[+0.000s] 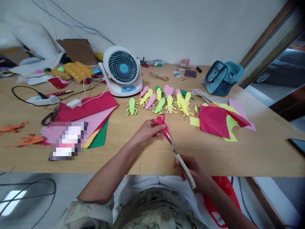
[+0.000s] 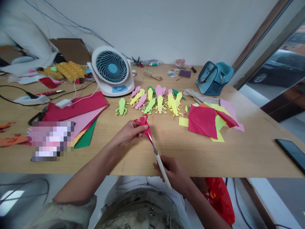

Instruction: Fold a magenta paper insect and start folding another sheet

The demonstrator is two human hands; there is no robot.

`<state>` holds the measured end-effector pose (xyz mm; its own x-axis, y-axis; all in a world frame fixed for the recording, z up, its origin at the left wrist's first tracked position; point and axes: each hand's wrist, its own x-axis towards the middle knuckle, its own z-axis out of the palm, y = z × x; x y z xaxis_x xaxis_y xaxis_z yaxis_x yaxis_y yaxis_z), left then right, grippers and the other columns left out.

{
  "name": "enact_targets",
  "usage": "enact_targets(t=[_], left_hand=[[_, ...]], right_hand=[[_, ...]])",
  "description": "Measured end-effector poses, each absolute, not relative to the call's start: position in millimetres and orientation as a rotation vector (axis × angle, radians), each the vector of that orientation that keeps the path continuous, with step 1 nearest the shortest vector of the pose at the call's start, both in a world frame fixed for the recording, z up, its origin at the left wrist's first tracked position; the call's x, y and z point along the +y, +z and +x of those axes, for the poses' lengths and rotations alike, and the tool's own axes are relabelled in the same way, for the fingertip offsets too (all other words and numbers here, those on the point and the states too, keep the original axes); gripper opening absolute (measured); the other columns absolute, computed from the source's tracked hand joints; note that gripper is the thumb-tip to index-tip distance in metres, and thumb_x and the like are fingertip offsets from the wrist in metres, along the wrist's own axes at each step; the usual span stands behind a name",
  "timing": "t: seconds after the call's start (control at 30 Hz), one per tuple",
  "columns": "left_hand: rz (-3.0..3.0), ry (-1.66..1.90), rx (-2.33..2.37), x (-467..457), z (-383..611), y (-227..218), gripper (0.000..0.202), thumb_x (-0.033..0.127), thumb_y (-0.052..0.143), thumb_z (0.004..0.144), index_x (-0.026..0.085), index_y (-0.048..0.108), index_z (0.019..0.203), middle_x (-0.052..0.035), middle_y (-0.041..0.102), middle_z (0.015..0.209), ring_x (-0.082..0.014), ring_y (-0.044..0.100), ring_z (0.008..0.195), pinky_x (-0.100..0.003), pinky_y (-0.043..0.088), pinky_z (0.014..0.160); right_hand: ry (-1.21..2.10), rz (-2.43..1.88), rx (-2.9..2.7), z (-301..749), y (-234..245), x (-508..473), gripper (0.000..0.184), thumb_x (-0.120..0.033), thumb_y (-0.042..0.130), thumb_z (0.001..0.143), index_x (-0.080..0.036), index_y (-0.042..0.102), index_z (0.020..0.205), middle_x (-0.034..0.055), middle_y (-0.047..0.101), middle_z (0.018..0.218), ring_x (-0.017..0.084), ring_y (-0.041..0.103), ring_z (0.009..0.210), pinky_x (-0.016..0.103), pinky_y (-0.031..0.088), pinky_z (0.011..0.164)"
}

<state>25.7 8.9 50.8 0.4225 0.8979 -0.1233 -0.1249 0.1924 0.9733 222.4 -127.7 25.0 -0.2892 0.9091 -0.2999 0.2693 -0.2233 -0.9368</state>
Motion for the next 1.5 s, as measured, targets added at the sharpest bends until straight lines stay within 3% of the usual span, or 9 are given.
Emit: enact_targets(t=[0.53,0.7,0.9,1.17,1.3,1.5], left_hand=[[1.121,0.821,0.857,6.8,25.3,54.3,0.051,0.054,0.09,0.053,0.012,0.067,0.068,0.0052,0.052,0.049,-0.0055,0.046,0.045,-0.02,0.048,0.046],[1.072,0.788,0.841,7.8,23.9,54.4,0.054,0.06,0.087,0.057,0.012,0.07,0.075,0.0032,0.055,0.053,-0.0065,0.046,0.045,-0.021,0.05,0.046],[1.126,0.862,0.855,9.2,25.2,49.1,0.043,0.049,0.087,0.063,0.013,0.065,0.072,0.0022,0.059,0.056,-0.0067,0.048,0.046,-0.021,0.048,0.046],[1.155,0.852,0.851,6.4,27.0,51.9,0.041,0.046,0.086,0.065,0.012,0.066,0.074,0.002,0.061,0.057,-0.0064,0.052,0.047,-0.02,0.049,0.049],[1.137,0.86,0.853,5.9,27.6,52.3,0.041,0.046,0.087,0.063,0.012,0.065,0.072,0.0013,0.063,0.058,-0.0067,0.054,0.047,-0.02,0.05,0.049],[1.112,0.865,0.862,5.6,28.7,52.6,0.04,0.044,0.088,0.063,0.013,0.064,0.071,0.0007,0.064,0.059,-0.0071,0.055,0.047,-0.02,0.051,0.05]], right_hand=[[1.561,-1.413,-1.411,218.5,29.6,-126.3,0.052,-0.068,0.063,0.082,-0.019,0.053,0.068,-0.0048,0.045,0.052,0.01,0.043,0.046,0.023,0.034,0.045],[1.57,-1.421,-1.397,222.5,26.4,-127.8,0.048,-0.064,0.064,0.083,-0.019,0.054,0.07,-0.0048,0.046,0.053,0.01,0.042,0.047,0.024,0.034,0.046],[1.574,-1.437,-1.452,225.7,26.4,-129.1,0.048,-0.065,0.061,0.085,-0.019,0.054,0.071,-0.0042,0.048,0.055,0.011,0.044,0.048,0.025,0.035,0.048],[1.564,-1.459,-1.466,221.0,33.1,-123.8,0.051,-0.068,0.064,0.081,-0.018,0.056,0.072,-0.0043,0.046,0.058,0.012,0.049,0.051,0.025,0.039,0.048],[1.576,-1.432,-1.418,217.8,35.0,-123.5,0.055,-0.072,0.066,0.076,-0.019,0.054,0.069,-0.0044,0.045,0.059,0.011,0.046,0.049,0.025,0.038,0.047],[1.573,-1.423,-1.388,216.8,31.6,-124.7,0.054,-0.071,0.064,0.079,-0.018,0.056,0.07,-0.0047,0.045,0.052,0.01,0.042,0.045,0.024,0.034,0.044]])
